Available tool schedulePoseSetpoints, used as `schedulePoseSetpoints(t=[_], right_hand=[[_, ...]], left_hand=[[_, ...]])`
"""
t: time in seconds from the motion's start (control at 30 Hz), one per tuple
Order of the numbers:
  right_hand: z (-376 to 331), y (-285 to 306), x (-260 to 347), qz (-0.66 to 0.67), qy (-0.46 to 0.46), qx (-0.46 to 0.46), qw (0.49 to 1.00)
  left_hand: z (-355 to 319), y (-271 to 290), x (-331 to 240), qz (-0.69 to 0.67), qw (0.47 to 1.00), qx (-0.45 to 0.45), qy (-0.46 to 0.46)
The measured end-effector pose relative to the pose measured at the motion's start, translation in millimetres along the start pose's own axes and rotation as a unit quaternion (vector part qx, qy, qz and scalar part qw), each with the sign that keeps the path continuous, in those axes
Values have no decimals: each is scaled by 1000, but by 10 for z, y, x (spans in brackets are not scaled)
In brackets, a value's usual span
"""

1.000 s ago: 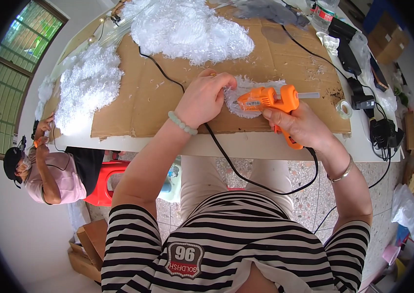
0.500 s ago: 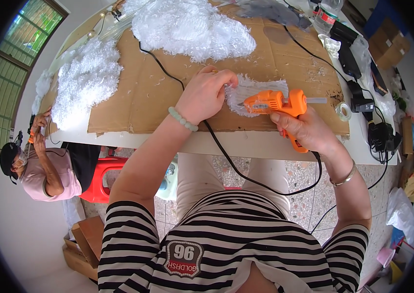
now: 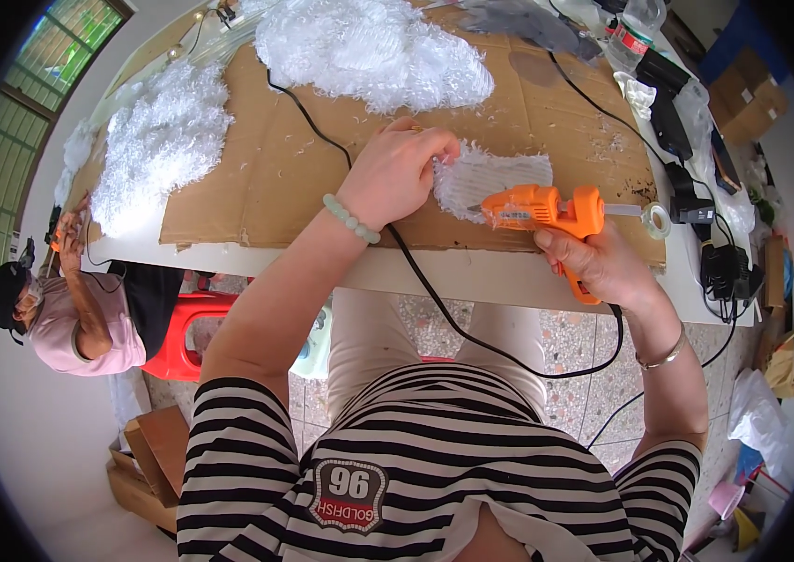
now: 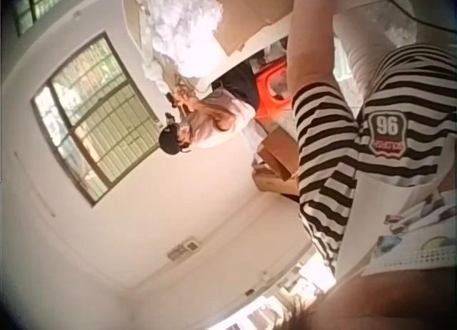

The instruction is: Applying hot glue to plastic shapes and attaching white fiberfill material to them.

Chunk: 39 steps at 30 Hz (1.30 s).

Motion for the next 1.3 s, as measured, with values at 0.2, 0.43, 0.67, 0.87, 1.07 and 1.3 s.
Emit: schedulePoseSetpoints(t=[0.2,0.43,0.67,0.87,1.07,1.3], right_hand=[[-92,80,16,-12,-4,-12,1000],[-149,128,57,-21,-23,-39,999],[-184,186,-17,-21,-16,-57,998],[-172,161,5,-12,4,-94,995],[-127,181,-14,-43,0,-81,996],[-149,180,5,-39,2,-97,994]], left_hand=[[9,-36,29,4,1000,-2,0],[-20,-82,101,-4,1000,-8,22],[-26,-115,121,-3,1000,-12,23],[-41,-112,130,-3,1000,-14,21],[-47,-106,125,-3,1000,-11,24],[-38,-118,129,-4,1000,0,30]])
Point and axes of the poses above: each hand's wrist, its own z-axis towards the middle knuckle, its own y-axis out of the back of the hand, x = y × z, the point moved 5 cm from there along z, towards the middle knuckle, and after that the axes turned 8 degrees about z, right-handed, at the moved point
